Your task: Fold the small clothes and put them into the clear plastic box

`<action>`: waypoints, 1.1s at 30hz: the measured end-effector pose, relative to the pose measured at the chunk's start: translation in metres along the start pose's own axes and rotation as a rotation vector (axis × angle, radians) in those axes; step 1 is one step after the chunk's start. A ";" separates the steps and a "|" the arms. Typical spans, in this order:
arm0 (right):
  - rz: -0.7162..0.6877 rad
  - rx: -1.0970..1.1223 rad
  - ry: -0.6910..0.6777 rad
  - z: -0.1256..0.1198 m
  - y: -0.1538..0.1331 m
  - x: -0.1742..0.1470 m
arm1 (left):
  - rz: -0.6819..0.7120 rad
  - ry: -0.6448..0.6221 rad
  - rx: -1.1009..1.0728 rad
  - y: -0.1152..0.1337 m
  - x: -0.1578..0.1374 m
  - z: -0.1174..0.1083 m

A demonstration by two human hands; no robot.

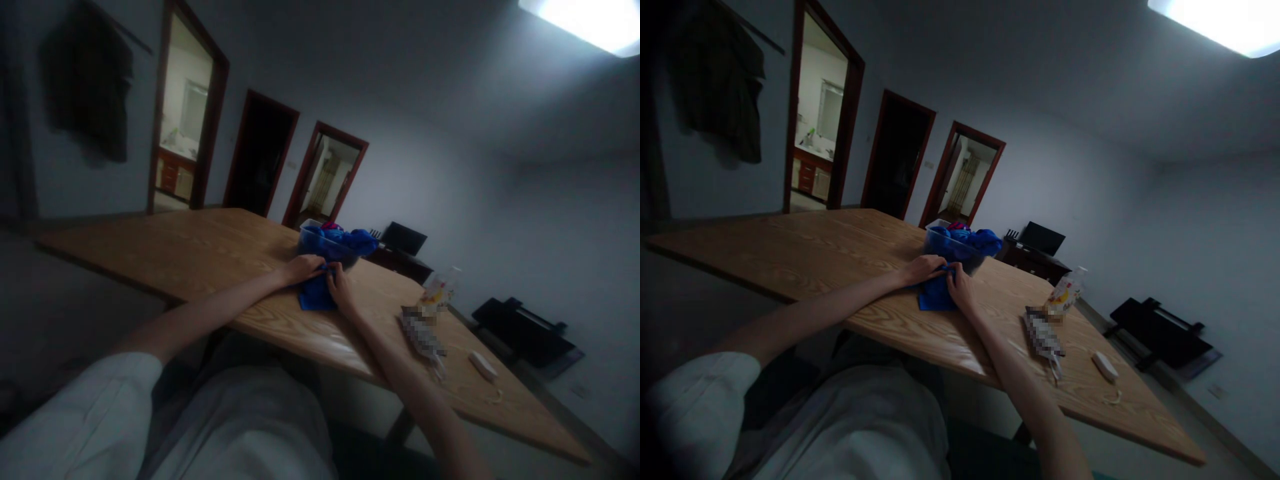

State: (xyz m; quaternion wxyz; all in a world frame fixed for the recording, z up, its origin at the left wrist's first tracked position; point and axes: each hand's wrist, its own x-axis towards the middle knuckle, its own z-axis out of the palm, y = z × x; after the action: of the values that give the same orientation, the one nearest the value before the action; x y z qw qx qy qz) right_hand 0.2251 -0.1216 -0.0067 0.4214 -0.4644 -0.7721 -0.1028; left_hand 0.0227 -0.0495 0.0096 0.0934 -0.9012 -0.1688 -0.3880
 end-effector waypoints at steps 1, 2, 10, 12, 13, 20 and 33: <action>0.018 0.001 0.010 0.001 0.000 0.001 | 0.001 0.006 -0.005 0.001 0.000 -0.001; 0.027 -0.002 0.020 0.001 0.001 0.001 | 0.005 0.010 -0.010 0.003 -0.001 -0.003; -0.028 -0.071 0.005 0.001 0.003 0.000 | 0.008 -0.018 -0.068 0.008 -0.005 -0.007; -0.062 -0.087 -0.003 0.000 0.003 -0.001 | -0.018 -0.033 -0.055 0.007 -0.005 -0.005; -0.078 -0.094 -0.005 0.000 0.003 0.000 | -0.034 -0.037 -0.054 0.006 -0.004 -0.003; -0.108 -0.104 -0.046 -0.004 -0.002 0.000 | -0.032 -0.008 -0.004 0.006 -0.004 0.002; 0.005 0.111 -0.058 0.006 0.023 0.001 | -0.022 -0.021 -0.003 0.005 -0.002 -0.006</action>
State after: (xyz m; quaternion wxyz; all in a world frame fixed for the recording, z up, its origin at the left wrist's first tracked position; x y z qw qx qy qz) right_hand 0.2401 -0.1047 -0.0149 0.4243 -0.4451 -0.7873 -0.0452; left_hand 0.0194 -0.0567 0.0120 0.0861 -0.9034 -0.1793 -0.3799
